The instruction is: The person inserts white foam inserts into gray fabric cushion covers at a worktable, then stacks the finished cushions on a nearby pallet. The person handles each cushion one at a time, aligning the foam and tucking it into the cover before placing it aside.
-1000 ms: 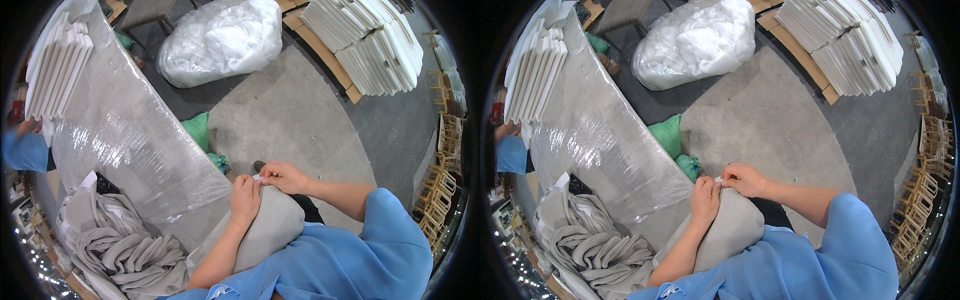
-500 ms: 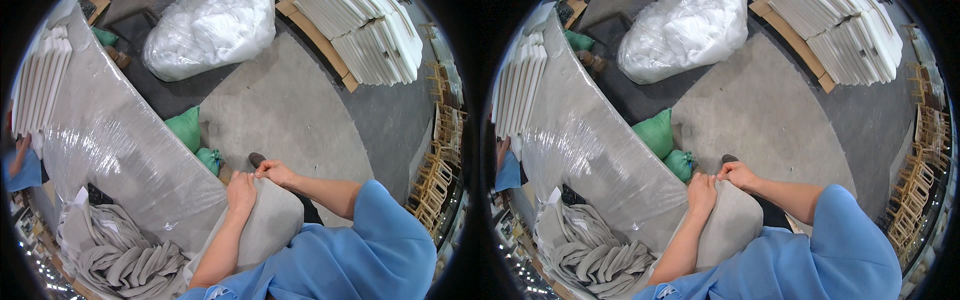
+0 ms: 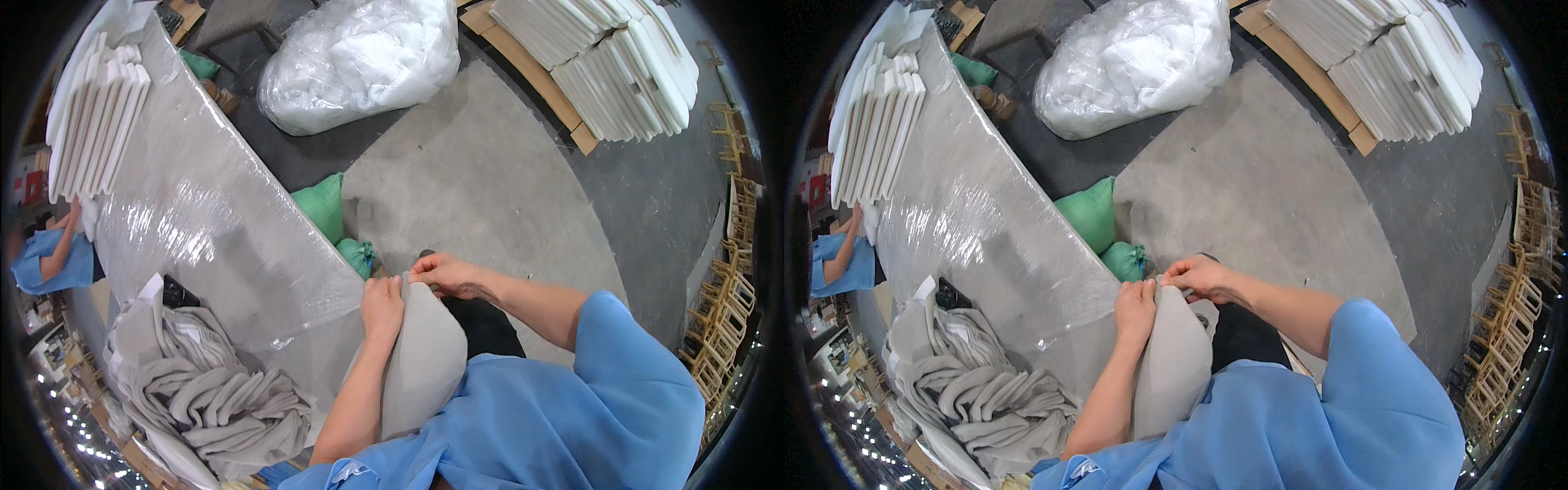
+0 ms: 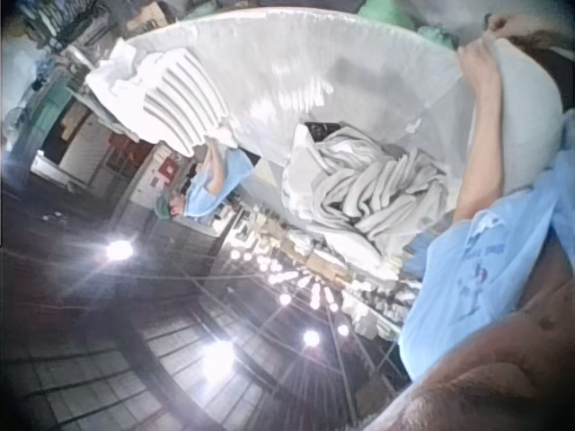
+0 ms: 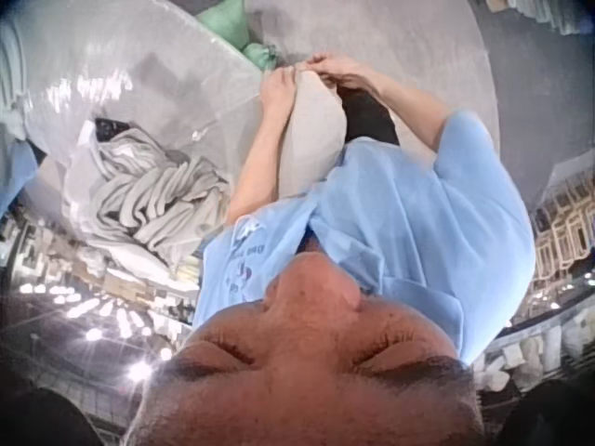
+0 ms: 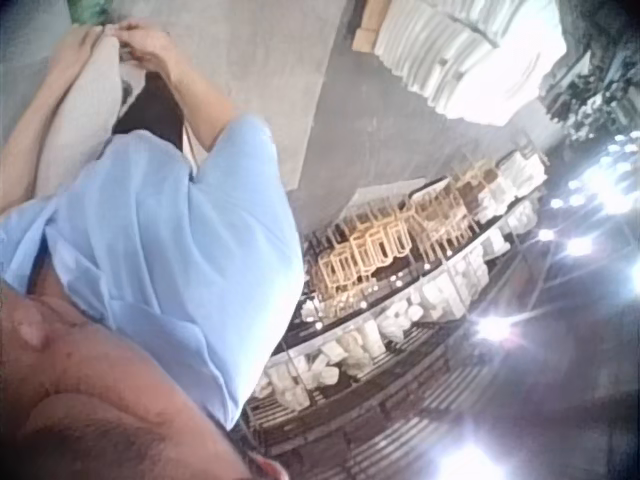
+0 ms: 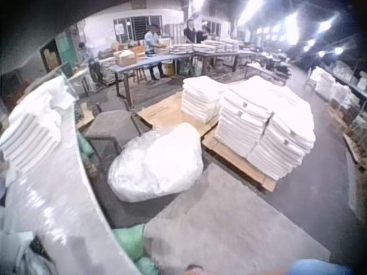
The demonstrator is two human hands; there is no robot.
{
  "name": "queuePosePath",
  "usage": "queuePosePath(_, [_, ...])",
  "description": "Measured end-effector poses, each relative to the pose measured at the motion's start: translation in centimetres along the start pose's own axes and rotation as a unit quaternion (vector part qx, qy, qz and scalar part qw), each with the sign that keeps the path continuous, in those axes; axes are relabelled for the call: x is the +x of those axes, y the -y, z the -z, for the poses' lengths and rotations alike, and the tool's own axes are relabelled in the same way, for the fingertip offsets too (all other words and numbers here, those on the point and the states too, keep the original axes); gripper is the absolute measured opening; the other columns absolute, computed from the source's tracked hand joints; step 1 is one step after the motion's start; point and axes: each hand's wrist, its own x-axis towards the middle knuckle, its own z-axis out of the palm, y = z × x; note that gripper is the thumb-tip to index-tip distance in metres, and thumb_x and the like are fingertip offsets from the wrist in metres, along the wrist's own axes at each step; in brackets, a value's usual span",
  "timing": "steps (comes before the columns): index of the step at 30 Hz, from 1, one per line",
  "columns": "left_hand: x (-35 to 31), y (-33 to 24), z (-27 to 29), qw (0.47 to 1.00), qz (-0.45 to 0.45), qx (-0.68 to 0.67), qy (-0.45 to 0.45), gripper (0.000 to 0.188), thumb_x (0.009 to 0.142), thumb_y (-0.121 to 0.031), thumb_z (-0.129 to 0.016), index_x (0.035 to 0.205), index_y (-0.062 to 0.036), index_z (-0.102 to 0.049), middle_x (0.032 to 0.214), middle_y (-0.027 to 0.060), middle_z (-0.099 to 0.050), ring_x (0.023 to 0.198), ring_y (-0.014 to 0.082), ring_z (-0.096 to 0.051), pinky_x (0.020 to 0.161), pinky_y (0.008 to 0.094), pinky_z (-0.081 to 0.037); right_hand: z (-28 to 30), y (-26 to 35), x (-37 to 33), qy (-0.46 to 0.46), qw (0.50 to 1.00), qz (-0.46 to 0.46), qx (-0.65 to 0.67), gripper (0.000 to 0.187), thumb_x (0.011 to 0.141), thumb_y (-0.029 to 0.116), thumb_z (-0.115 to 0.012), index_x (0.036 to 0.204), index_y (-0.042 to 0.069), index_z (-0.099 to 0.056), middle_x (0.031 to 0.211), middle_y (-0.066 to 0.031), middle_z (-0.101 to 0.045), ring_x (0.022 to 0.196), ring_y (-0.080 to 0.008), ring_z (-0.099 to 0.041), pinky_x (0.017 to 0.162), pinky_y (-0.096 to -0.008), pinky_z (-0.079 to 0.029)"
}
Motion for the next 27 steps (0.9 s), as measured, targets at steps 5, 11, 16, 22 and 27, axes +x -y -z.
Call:
queuePosePath(5, [-2.1,0.0,1.9,0.999,0.011,-0.007,-0.045,0.035,0.102,-0.026,-0.060,0.083,0.0032,-0.067,0.088,0.0238,-0.062,0.088,0.0430,-0.059,0.079,0.0522,-0.047,-2.7,2.6,-0.7,0.020,0.984,0.083,-0.157,0.015,0.095,0.021,-0.078,0.095,0.008,-0.071,0.088,-0.0007,-0.068,0.075,-0.0118,-0.064,0.063,-0.0302,-0.054])
queuePosePath(11, [-2.3,-0.7,1.7,0.982,-0.070,0.116,-0.129,0.030,0.100,-0.025,-0.065,0.087,0.0005,-0.071,0.129,0.0209,-0.059,0.133,0.0458,-0.046,0.111,0.0575,-0.036,-2.6,3.3,0.3,0.003,0.969,0.093,-0.229,0.015,0.094,0.019,-0.080,0.089,0.007,-0.073,0.076,0.0030,-0.064,0.069,-0.0082,-0.055,0.060,-0.0281,-0.045])
queuePosePath(16, [-1.1,-0.1,1.0,0.984,-0.050,0.128,-0.114,0.028,0.098,-0.026,-0.067,0.088,-0.0013,-0.075,0.154,0.0190,-0.047,0.155,0.0486,-0.022,0.126,0.0665,-0.013,-3.2,3.0,1.4,-0.071,0.962,0.059,-0.257,0.013,0.095,0.015,-0.076,0.087,0.007,-0.071,0.072,0.0013,-0.062,0.064,-0.0089,-0.054,0.054,-0.0296,-0.043])
queuePosePath(22, [0.3,0.7,-0.1,0.987,-0.019,0.131,-0.096,0.027,0.096,-0.028,-0.070,0.086,-0.0036,-0.078,0.163,0.0138,-0.040,0.158,0.0482,-0.012,0.127,0.0655,-0.010,-3.0,2.8,4.2,-0.077,0.980,-0.098,-0.157,0.014,0.096,0.014,-0.072,0.085,0.007,-0.068,0.072,-0.0006,-0.062,0.055,-0.0128,-0.053,0.044,-0.0347,-0.040])
queuePosePath(27, [0.8,0.7,-0.2,0.990,-0.001,0.117,-0.075,0.026,0.093,-0.027,-0.072,0.085,-0.0043,-0.080,0.167,0.0092,-0.037,0.160,0.0478,-0.006,0.127,0.0660,-0.004,-1.8,1.4,6.4,-0.057,0.966,-0.251,-0.013,0.010,0.098,0.014,-0.066,0.091,0.008,-0.069,0.076,-0.0032,-0.067,0.060,-0.0164,-0.062,0.052,-0.0368,-0.053])
